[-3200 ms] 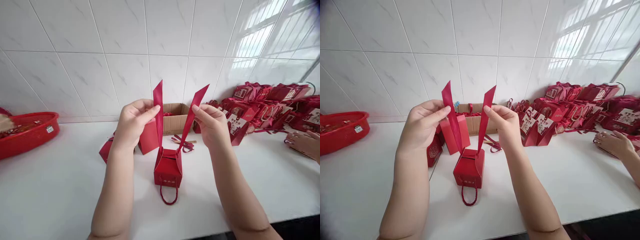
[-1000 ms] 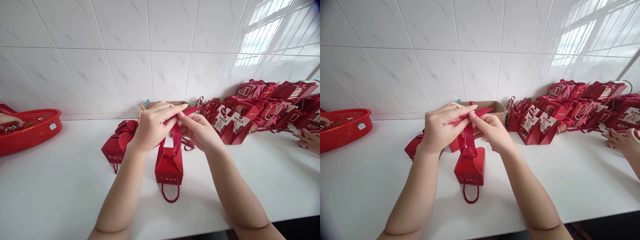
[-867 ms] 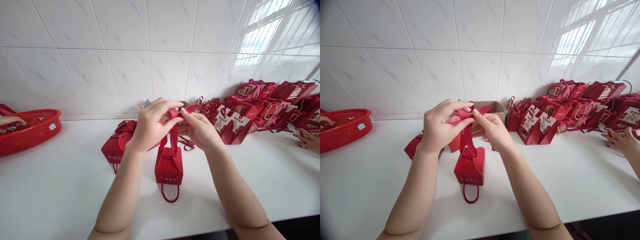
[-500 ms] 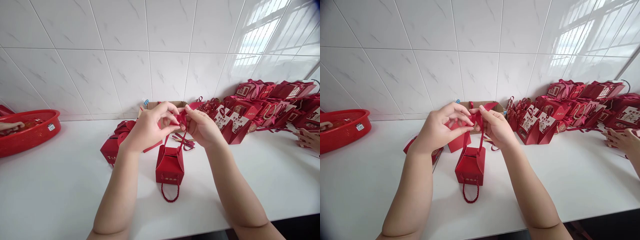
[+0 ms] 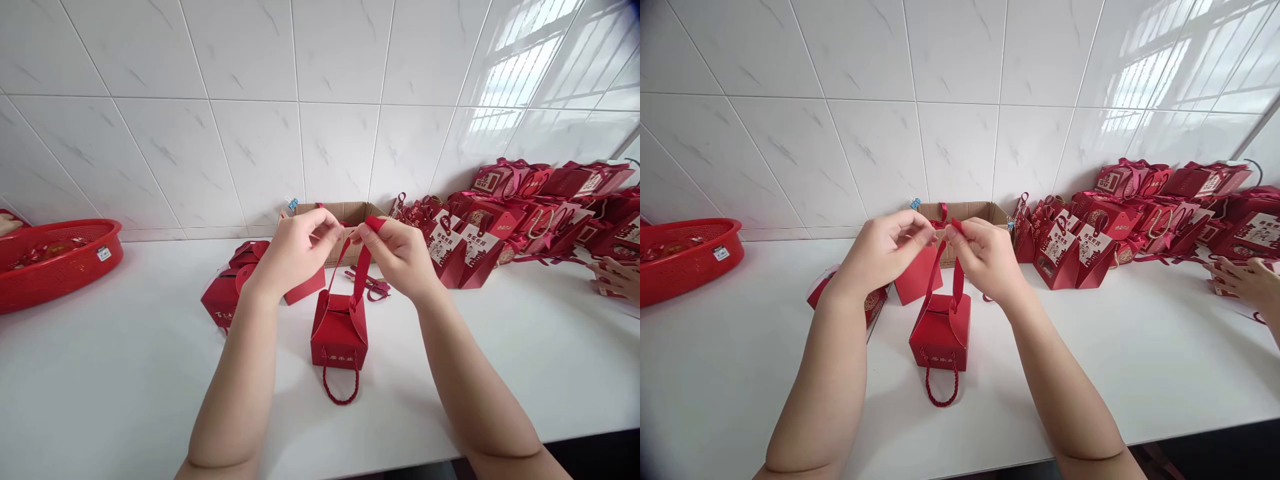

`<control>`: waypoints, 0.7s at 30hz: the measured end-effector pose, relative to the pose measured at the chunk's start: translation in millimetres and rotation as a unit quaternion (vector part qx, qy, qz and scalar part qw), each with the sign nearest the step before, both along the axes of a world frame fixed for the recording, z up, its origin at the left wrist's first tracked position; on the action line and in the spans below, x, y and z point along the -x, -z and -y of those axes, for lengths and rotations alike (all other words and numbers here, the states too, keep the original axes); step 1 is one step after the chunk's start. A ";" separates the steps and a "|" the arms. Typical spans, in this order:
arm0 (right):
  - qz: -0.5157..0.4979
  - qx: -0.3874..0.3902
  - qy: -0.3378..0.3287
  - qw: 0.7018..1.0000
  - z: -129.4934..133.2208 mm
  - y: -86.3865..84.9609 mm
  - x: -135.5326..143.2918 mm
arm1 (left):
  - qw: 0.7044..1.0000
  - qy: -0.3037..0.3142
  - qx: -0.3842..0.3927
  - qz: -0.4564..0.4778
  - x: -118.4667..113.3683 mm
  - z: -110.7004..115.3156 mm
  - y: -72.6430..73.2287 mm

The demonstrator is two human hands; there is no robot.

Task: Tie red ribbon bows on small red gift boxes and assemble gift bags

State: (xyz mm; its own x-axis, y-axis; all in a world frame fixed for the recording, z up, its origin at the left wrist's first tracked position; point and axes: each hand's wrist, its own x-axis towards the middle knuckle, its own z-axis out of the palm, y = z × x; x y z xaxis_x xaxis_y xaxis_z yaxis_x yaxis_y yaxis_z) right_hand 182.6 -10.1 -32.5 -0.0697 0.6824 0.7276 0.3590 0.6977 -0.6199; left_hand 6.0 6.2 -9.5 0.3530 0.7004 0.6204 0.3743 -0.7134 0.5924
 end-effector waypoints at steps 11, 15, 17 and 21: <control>0.064 -0.164 0.039 0.984 -1.9 5.1 2.4 | 0.981 0.082 0.172 0.038 -9.5 -9.3 5.5; 0.057 -0.132 -0.029 0.989 1.0 3.6 0.2 | 0.979 0.100 0.171 0.044 -15.5 -2.9 1.8; 0.063 -0.131 -0.054 0.988 1.2 3.4 -1.4 | 0.976 0.110 0.179 0.054 -17.4 -2.2 1.2; 0.077 -0.143 -0.086 0.983 0.0 4.0 -3.5 | 0.962 0.152 0.210 0.079 -15.5 -2.9 1.0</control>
